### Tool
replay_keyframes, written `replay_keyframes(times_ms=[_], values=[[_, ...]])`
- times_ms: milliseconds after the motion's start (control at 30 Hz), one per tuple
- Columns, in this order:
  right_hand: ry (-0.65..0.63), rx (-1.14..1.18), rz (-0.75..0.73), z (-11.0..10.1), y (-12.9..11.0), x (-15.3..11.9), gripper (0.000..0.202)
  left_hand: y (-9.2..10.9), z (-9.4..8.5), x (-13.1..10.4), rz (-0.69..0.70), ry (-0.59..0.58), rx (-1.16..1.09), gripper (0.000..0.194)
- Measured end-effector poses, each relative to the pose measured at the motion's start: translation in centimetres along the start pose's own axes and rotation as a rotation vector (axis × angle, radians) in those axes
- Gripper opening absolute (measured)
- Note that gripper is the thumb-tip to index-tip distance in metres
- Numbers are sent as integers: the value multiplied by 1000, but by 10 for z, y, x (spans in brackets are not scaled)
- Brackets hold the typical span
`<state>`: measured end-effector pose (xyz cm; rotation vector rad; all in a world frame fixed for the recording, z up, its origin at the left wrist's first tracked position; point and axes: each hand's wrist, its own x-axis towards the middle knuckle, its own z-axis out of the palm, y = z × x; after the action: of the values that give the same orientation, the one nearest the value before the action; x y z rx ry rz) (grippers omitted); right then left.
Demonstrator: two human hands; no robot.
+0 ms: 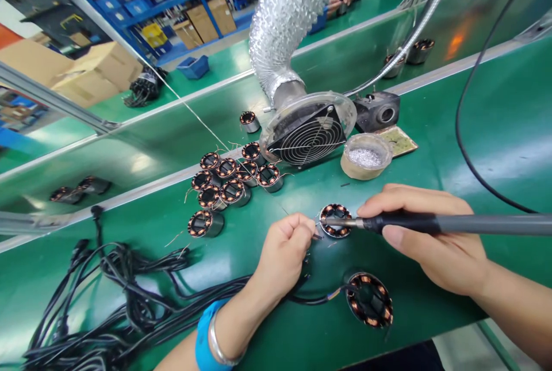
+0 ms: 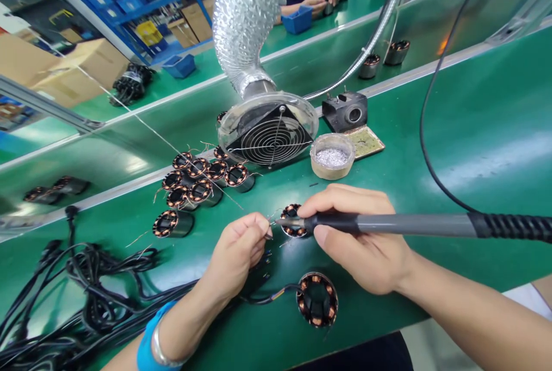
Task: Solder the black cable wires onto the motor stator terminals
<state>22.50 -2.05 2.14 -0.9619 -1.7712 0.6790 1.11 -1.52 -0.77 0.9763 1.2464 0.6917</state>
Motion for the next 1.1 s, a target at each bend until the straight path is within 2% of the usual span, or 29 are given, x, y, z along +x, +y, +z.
replay_keyframes(times_ms=[400, 533, 733, 1100], values=[[-68, 13, -51, 6, -5, -10, 29, 0, 1, -1, -9, -17, 7, 29], [-57, 4, -102, 8, -10, -13, 34, 1, 1, 0, -14, -19, 0, 31], [-10, 2, -98, 4, -11, -12, 32, 1, 1, -1, -17, -15, -2, 36], [-25, -9, -108, 5, -6, -14, 31, 2, 1, -2, -5, -20, 7, 33]])
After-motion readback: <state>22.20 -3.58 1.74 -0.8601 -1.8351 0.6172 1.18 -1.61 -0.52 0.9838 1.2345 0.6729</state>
